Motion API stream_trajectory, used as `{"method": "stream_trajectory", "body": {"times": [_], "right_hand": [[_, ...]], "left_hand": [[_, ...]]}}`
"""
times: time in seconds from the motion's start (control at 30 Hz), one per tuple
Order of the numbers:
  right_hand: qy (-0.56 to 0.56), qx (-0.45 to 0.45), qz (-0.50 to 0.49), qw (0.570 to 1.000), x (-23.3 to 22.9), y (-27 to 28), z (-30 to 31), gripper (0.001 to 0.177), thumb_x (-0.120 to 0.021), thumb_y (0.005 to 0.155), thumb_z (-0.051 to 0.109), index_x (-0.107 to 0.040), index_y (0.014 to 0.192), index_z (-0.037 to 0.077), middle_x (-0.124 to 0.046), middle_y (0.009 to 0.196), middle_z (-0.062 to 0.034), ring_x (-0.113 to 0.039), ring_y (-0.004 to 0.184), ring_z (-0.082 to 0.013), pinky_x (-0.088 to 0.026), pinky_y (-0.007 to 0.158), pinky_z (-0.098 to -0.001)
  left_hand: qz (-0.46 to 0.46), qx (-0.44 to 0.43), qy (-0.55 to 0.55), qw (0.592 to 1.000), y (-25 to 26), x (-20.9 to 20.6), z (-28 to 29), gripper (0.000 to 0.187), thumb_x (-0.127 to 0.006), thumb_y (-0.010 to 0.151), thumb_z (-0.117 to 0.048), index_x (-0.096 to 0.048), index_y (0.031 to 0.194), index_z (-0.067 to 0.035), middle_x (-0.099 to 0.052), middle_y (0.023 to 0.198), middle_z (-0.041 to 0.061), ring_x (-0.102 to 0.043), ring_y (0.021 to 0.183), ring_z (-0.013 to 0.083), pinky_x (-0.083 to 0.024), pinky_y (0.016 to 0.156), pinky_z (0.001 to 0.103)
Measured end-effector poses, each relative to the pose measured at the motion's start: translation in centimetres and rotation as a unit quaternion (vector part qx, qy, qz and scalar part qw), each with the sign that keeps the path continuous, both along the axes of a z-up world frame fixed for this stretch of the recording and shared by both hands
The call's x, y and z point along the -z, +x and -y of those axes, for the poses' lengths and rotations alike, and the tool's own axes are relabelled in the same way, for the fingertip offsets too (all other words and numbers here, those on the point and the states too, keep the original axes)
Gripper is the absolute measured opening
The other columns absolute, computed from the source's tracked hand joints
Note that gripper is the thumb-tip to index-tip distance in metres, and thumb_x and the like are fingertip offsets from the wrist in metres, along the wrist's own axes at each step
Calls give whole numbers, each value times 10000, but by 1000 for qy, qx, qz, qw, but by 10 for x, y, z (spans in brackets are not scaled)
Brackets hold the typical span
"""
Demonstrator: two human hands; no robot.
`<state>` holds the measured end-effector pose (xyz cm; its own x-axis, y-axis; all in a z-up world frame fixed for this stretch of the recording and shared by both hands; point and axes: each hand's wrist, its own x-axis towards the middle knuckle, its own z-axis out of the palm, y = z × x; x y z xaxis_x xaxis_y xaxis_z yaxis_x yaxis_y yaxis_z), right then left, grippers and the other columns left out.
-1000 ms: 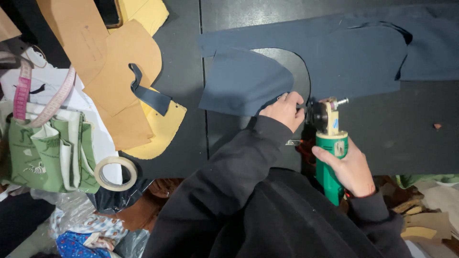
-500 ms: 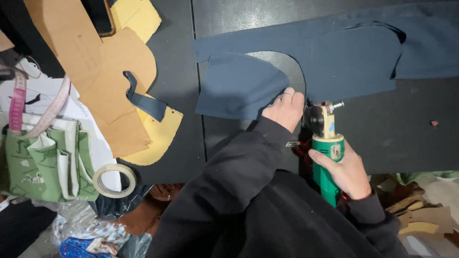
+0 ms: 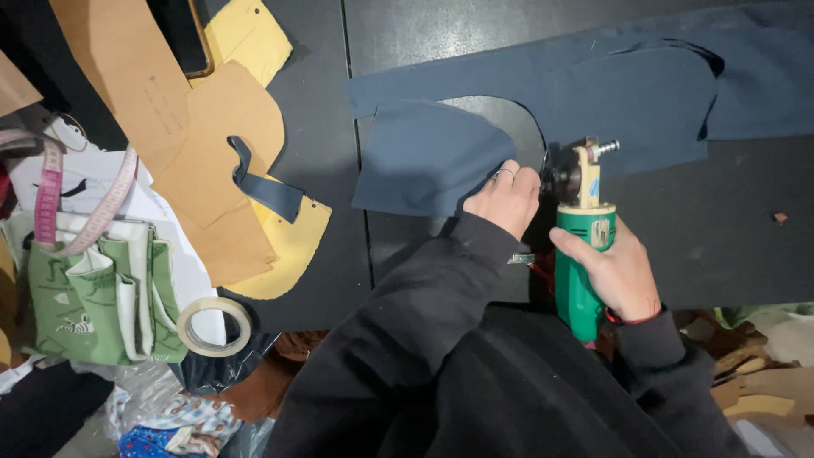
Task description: The person places a yellow paper pattern on a dark fabric sheet and uses a green electric rotary cutter to cut along the pattern's edges. They then use red-handled scissors to trim the cut fabric pieces and refine the shape.
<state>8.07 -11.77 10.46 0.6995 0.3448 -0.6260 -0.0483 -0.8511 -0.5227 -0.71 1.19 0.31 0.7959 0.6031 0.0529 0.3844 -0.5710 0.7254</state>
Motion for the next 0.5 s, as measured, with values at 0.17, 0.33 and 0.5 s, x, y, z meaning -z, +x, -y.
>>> {"method": "stream_trajectory", "body": {"times": [0.17, 0.33, 0.5], "right_hand": [[6, -15, 10, 1000, 2, 9, -8, 474, -800, 816, 369, -684, 1137, 41, -750, 981, -69, -701, 868, -160, -526, 806, -321], [7, -1, -1, 1000, 0, 19, -20, 470, -801, 829, 381, -691, 1129, 36, -742, 980, -73, -681, 871, -170, -519, 800, -328], [-4, 1, -1, 1000, 2, 29, -31, 467, -801, 821, 385, -701, 1114, 35, -744, 963, -70, -686, 852, -159, -522, 792, -317]], "left_hand": [[-19, 17, -26, 999, -2, -5, -4, 144, -684, 904, -184, -562, 957, -128, -579, 978, 72, -696, 839, 261, -552, 633, 407], [-16, 9, -16, 1000, -3, -9, -6, 128, -679, 904, -168, -560, 933, -133, -589, 980, 67, -702, 876, 264, -558, 654, 409], [-23, 33, -29, 999, -5, -10, -11, 134, -683, 907, -169, -565, 945, -120, -584, 973, 71, -697, 876, 268, -560, 666, 408]]}}
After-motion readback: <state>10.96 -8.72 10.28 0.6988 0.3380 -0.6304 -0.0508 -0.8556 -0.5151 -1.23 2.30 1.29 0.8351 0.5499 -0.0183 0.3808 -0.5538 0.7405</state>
